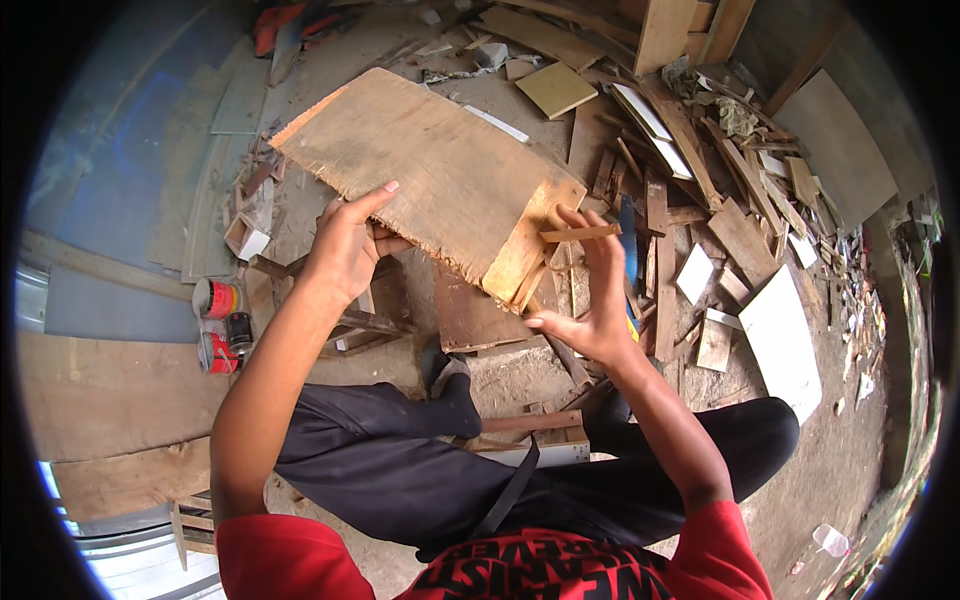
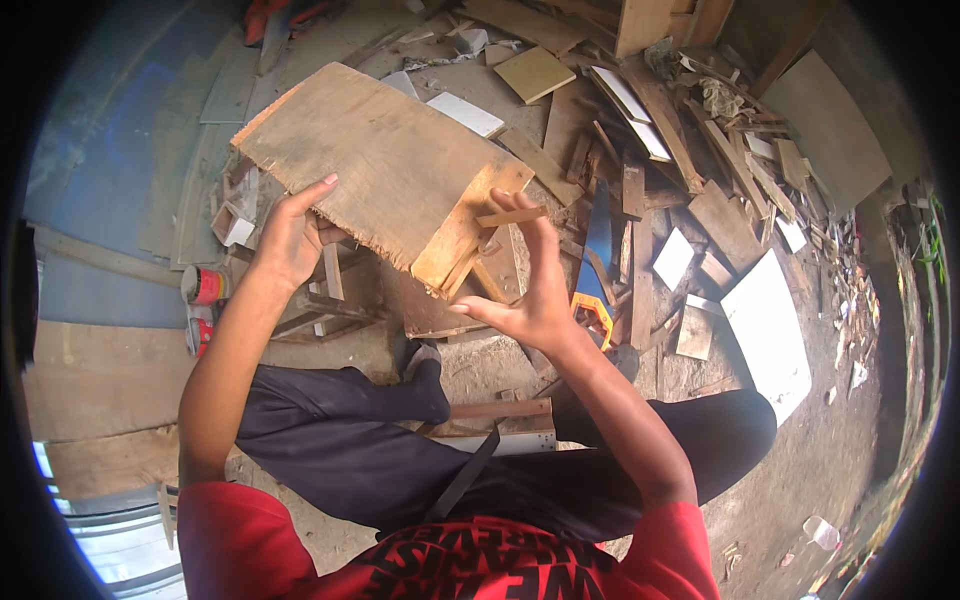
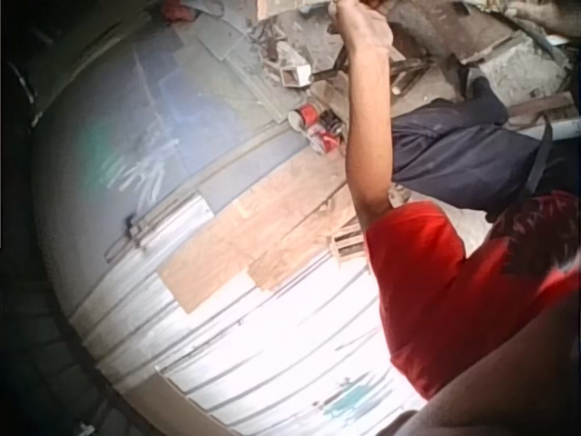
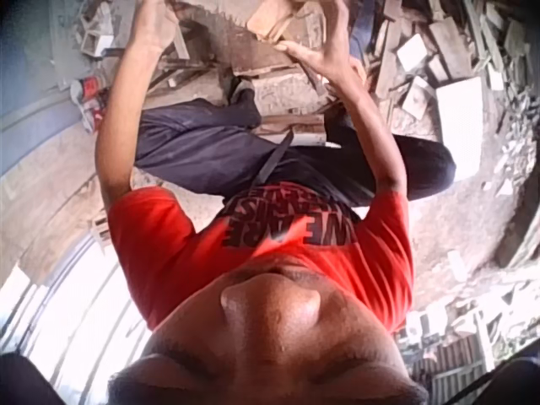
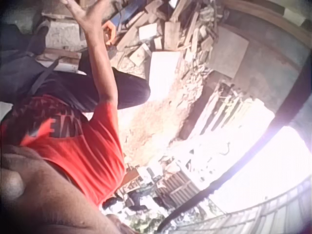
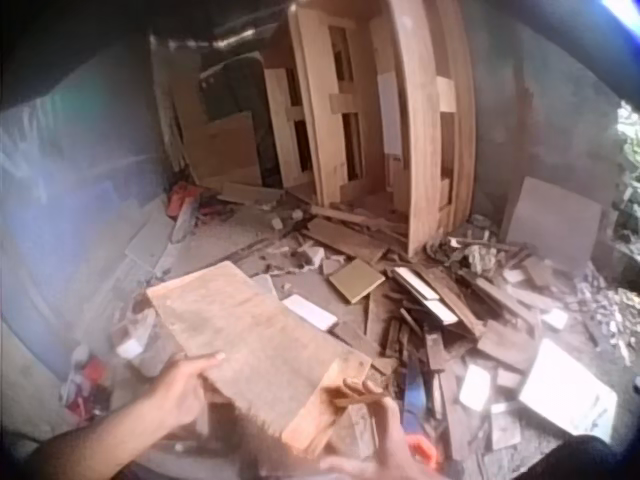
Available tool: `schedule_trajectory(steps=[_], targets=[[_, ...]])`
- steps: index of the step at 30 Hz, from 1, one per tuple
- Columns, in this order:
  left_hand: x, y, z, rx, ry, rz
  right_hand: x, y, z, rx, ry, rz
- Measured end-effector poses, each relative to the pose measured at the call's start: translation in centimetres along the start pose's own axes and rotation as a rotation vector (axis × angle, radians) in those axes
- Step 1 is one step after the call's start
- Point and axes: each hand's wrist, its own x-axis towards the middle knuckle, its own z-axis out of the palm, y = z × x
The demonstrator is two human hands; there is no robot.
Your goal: The person sits on the floor and uses a hand saw to cut a rectangular piece of wood placed on a small wooden stand. After sawing through the wood, the person uses a hammer to break off the cut section and then uses the hammer to chip away at the edges of the remaining piece.
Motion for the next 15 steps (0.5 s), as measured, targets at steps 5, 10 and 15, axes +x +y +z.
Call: schedule_trajectory(steps=[5,10,15], targets=[[-0.3,-0.6,0.2,0.016,0.000,0.004,0.3,0.2,-0.2,-0.269,-0.283,-0.151],[0.0,-1.1,-0.4,0.013,0.012,-0.011,-0.2,-0.9,1.2,-0.243,-0.304,-0.168],[-0.3,-1.3,-0.1,-0.022,0.036,-0.017,-1.0,-1.0,1.6,-0.202,-0.326,-0.103]])
